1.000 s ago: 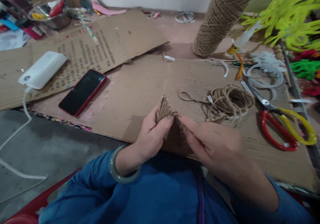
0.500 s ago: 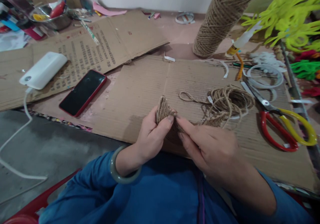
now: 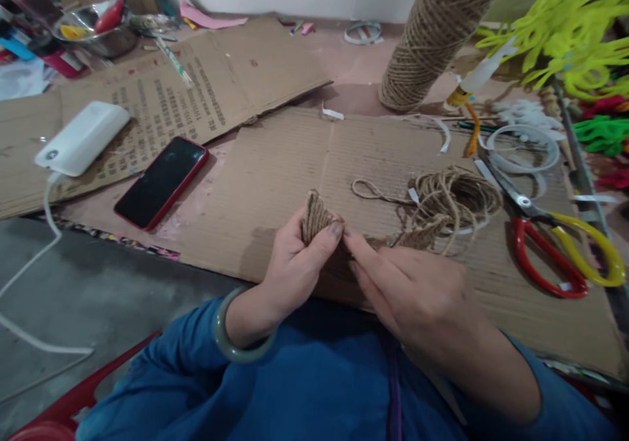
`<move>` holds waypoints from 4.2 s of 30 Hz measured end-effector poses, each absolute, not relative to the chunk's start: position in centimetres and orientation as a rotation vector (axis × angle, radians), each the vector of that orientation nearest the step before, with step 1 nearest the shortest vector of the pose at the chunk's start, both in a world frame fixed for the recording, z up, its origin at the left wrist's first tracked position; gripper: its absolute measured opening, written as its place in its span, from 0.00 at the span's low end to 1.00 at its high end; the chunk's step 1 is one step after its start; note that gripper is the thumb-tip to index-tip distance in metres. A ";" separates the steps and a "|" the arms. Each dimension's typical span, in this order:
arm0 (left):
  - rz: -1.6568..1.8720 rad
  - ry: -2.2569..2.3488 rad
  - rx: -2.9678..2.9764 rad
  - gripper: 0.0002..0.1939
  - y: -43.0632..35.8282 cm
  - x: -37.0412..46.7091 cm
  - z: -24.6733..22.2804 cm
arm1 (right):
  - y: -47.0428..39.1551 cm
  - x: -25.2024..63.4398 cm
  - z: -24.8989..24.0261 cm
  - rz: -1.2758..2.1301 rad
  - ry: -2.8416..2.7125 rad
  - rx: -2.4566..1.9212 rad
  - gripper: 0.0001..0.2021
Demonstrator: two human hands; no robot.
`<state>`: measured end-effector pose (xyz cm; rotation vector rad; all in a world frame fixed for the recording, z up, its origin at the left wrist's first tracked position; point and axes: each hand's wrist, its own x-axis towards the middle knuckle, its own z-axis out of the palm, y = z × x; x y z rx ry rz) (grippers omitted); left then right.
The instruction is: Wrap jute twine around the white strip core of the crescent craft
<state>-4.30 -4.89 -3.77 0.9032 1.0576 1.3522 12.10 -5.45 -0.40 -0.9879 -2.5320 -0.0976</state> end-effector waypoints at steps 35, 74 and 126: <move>1.286 1.146 0.916 0.07 -4.8 -4.6 -3.3 | -6.0 11.9 0.2 -0.096 -2.587 -0.946 0.18; 1.156 1.133 0.737 0.12 -3.9 -4.0 -2.3 | -5.4 13.6 3.0 -0.135 -2.845 -0.858 0.19; 0.825 0.714 0.717 0.12 2.1 -0.2 -0.3 | 1.8 20.1 2.4 0.659 -2.430 -0.858 0.15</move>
